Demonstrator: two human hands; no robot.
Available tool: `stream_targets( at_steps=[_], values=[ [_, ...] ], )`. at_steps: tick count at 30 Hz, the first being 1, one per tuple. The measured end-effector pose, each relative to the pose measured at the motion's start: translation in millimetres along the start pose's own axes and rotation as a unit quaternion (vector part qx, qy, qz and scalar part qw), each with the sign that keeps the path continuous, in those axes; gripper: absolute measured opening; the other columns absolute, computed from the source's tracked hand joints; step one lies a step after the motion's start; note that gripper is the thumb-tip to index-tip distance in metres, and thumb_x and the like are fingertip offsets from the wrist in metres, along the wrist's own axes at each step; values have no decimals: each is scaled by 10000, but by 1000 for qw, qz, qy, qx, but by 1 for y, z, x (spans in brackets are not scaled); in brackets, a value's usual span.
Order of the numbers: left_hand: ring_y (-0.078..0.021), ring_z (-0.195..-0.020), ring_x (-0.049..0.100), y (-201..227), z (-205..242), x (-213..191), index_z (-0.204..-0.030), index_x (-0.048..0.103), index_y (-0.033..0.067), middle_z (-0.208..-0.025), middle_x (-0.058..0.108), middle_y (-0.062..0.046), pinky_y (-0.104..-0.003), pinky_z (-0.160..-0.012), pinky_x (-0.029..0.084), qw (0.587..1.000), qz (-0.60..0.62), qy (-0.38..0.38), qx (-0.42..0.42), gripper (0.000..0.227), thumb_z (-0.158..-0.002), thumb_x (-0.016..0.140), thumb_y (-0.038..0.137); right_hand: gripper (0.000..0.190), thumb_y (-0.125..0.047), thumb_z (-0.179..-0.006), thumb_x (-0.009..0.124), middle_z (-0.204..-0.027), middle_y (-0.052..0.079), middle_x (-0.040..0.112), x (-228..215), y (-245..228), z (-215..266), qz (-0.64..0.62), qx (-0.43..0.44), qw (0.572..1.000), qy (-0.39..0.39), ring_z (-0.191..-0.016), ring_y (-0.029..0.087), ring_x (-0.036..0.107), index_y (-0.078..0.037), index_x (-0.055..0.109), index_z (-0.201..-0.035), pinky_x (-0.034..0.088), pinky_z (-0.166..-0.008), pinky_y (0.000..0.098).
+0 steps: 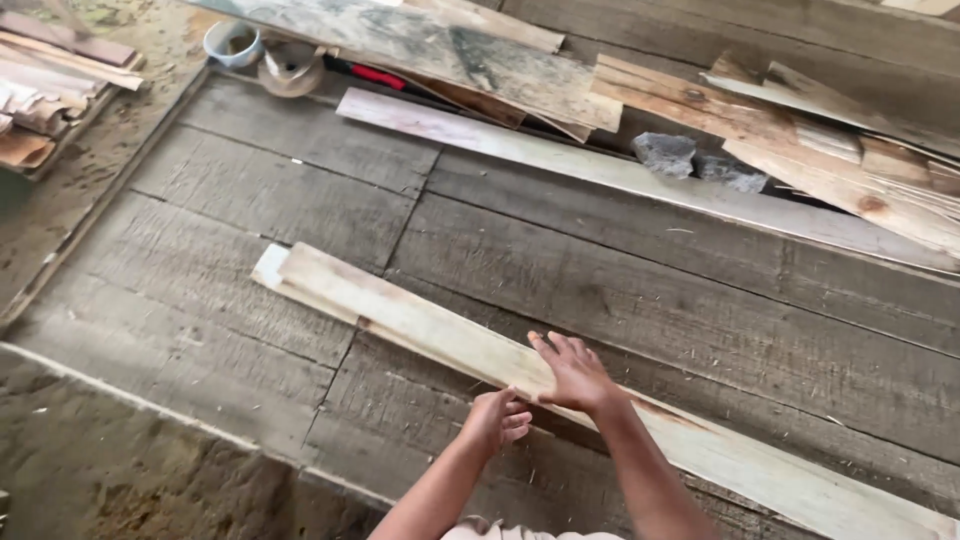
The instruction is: Using a utility knife to score and cut thin wooden planks on a workshop floor.
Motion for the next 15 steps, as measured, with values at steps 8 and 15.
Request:
stream_targets(
  at_steps=[8,15],
  values=[
    [-163,-652,699,81,39,-31,-980,648,78,-743,683,-125,-315,-483,588,995,20,-86,42,82,-1014,590,125,467,-304,-886,665,-1268,63,577,25,-81,-75,48,-97,961,254,-1214,338,509,-219,590,-1339,468,-963,501],
    [-66,-678,542,242,45,-119,-975,679,126,-742,592,4,-258,-628,476,982,-65,-131,122,102,-986,579,144,541,-175,-803,641,-1317,55,629,-9,-222,-167,-51,-64,974,209,-1159,304,585,-218,618,-1342,486,-950,426]
  ],
)
Point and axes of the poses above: each hand's wrist, its own z-axis away from the middle knuckle, its own x-axis out of the palm, y = z × x, the point moved 10 cm from there along -z, towards the middle knuckle
